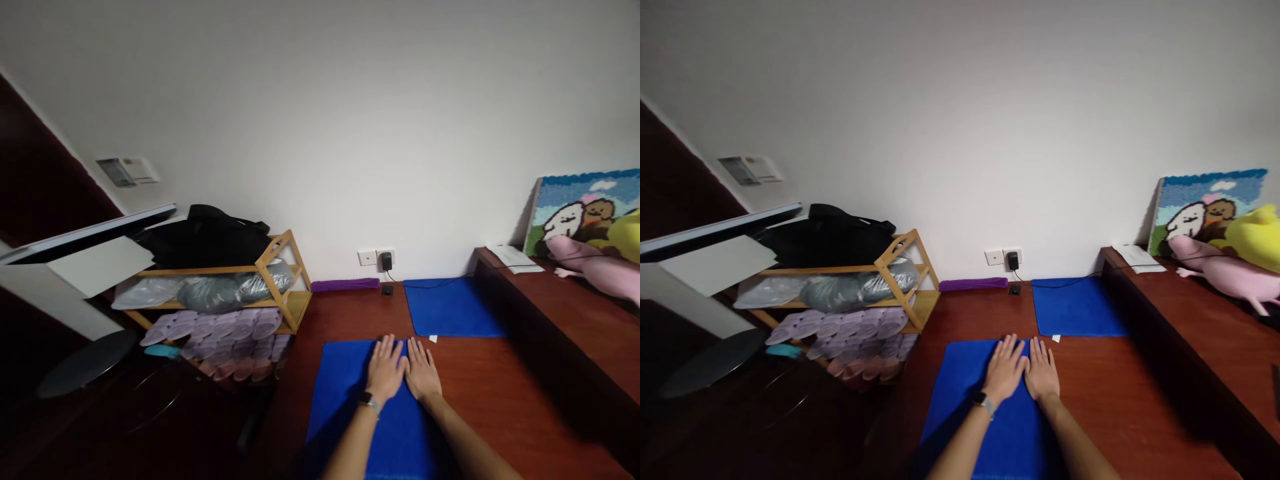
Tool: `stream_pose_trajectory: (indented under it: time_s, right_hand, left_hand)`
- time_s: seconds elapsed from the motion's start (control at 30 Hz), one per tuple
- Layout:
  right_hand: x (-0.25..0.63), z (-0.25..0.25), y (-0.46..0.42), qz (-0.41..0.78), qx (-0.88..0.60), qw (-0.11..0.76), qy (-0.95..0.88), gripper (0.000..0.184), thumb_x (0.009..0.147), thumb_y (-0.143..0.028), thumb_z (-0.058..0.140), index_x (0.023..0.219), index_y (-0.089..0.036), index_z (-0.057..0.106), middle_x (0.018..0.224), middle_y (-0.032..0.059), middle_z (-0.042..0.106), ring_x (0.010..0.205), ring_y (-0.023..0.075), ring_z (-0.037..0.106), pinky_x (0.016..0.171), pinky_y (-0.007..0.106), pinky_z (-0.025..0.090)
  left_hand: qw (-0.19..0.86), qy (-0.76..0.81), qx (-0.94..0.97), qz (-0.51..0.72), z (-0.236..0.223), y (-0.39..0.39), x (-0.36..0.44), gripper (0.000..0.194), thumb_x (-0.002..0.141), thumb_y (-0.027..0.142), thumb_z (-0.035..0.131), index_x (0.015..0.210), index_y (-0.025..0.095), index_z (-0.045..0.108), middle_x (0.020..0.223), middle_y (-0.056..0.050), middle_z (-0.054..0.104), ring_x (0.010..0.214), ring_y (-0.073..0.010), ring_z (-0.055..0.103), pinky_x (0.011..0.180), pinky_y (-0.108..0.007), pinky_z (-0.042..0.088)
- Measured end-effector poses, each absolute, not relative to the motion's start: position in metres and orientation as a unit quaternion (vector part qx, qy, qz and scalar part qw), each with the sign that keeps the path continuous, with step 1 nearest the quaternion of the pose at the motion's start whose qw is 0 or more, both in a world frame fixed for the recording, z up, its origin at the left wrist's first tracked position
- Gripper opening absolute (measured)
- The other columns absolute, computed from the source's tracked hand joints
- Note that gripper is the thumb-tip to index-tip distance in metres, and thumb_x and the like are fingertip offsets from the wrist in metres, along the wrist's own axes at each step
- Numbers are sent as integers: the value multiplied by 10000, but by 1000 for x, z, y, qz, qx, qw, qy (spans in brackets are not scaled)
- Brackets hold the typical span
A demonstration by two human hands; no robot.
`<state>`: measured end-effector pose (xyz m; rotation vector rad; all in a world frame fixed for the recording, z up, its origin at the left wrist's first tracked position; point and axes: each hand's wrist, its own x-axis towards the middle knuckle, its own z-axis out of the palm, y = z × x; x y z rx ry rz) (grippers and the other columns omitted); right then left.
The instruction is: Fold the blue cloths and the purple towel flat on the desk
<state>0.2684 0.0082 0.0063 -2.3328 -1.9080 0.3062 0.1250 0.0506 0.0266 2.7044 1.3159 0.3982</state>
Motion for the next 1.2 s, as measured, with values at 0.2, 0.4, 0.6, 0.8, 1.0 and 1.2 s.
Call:
stream_pose_trajectory:
  time_s: [0.2, 0.4, 0.6, 0.8, 1.0, 1.2]
  right_hand:
    - [268, -2, 7, 81, -768, 34, -635, 639, 998, -291, 208, 1613, -118, 203, 1696, 46, 112, 1570, 231, 63, 1265, 434, 52]
    - [266, -7, 11, 93, -781, 64, -614, 663, 1023, -405, 91, 1622, -123, 118, 1697, 15, 109, 1568, 197, 83, 1272, 423, 71]
    - [266, -10, 17, 69, -781, 25, -621, 674, 1010, -371, 113, 1617, -82, 160, 1694, 51, 141, 1567, 211, 94, 1270, 422, 40]
    - [267, -13, 20, 70, -776, 43, -625, 675, 1015, -383, 92, 1622, -91, 143, 1698, 37, 133, 1567, 198, 84, 1267, 395, 90]
    - [266, -7, 18, 76, -775, 50, -625, 671, 1019, -385, 91, 1618, -88, 144, 1697, 39, 124, 1567, 197, 90, 1271, 398, 73]
    - [270, -8, 16, 77, -758, 29, -647, 657, 999, -323, 171, 1610, -86, 208, 1693, 65, 125, 1568, 221, 84, 1265, 424, 73]
  left_hand:
    - [105, 446, 880, 126, 4, 40, 140, 559, 1076, 501, 163, 1607, 361, 262, 1675, 5, 303, 1551, -197, 233, 1278, -462, 186]
    - [44, 566, 819, 89, 17, 80, 14, 582, 1050, 586, 232, 1569, 363, 374, 1672, -20, 312, 1547, -251, 248, 1261, -495, 204]
    - [26, 610, 788, 78, 18, 101, -45, 546, 1056, 540, 263, 1558, 371, 395, 1669, -2, 319, 1541, -236, 267, 1252, -461, 230]
    - [19, 616, 784, 77, 19, 104, -46, 538, 1049, 523, 286, 1554, 380, 401, 1663, 9, 329, 1548, -257, 245, 1260, -501, 189]
    - [30, 553, 826, 101, 36, 89, 9, 586, 1056, 477, 273, 1597, 260, 333, 1684, -43, 263, 1563, -246, 187, 1273, -481, 178]
    - [100, 440, 883, 131, 11, 37, 132, 580, 1069, 476, 168, 1602, 294, 312, 1676, -17, 289, 1556, -202, 215, 1279, -457, 194]
